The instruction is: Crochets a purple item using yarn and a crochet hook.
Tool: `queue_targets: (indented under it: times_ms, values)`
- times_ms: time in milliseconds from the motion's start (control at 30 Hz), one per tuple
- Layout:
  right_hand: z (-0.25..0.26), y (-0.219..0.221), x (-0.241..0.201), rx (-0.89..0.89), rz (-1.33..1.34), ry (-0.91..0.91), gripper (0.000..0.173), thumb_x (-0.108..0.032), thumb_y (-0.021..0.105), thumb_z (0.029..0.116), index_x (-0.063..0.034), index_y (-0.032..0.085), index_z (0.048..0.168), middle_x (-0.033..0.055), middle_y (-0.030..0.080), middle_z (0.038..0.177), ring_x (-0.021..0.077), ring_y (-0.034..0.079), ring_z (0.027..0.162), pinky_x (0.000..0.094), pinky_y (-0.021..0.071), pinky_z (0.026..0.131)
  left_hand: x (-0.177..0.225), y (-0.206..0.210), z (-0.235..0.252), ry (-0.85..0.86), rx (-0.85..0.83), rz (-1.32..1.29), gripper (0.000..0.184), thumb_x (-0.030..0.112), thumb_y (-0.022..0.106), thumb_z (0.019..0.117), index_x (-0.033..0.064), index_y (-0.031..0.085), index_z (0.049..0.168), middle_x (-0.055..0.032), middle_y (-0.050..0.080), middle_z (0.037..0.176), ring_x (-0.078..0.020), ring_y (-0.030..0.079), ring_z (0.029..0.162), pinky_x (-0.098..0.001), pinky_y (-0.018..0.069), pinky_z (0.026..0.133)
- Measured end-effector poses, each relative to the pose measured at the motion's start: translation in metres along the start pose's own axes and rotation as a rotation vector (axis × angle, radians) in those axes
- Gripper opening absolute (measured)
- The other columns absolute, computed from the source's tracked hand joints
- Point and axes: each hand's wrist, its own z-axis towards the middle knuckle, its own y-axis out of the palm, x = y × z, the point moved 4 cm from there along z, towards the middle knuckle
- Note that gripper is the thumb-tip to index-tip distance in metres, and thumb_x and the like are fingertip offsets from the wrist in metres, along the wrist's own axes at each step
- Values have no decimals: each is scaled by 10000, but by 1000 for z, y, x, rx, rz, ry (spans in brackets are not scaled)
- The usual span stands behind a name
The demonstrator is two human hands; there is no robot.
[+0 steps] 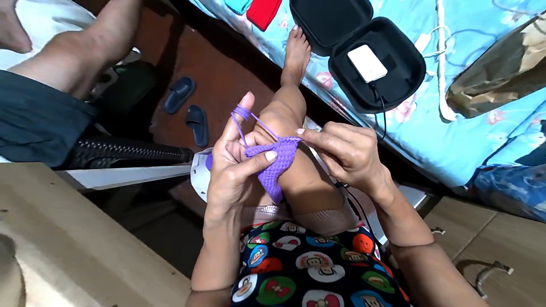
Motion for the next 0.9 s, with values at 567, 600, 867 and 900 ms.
queue_targets:
  times_ms: [567,600,867,900]
  values:
    - [-6,30,5,-32,1020,475,311,59,571,960,87,658,1257,62,720,1135,-28,603,798,135,512,698,1,5,-5,38,-4,131,813,-114,633,838,62,330,1571,-7,732,940,-80,708,759,-203,603,713]
    - [-8,35,6,-29,1145,537,298,50,560,969,59,663,1248,26,720,1060,-46,546,696,123,458,599,2,3,-4,41,-27,97,768,-81,652,855,65,368,1553,-11,740,961,-84,714,784,-210,605,735]
    - [-12,37,9,-7,1320,702,197,5,563,987,-8,690,1137,-10,638,759,-32,430,508,121,346,454,16,-41,-7,91,24,380,119,287,691,967,192,764,960,67,757,980,-41,708,862,-202,592,773]
    - [-11,36,9,-2,1299,701,193,6,562,987,-9,693,1129,-17,640,762,-34,435,519,122,349,463,19,-46,-9,86,30,462,93,283,704,957,206,755,944,94,747,959,-27,702,842,-196,593,765]
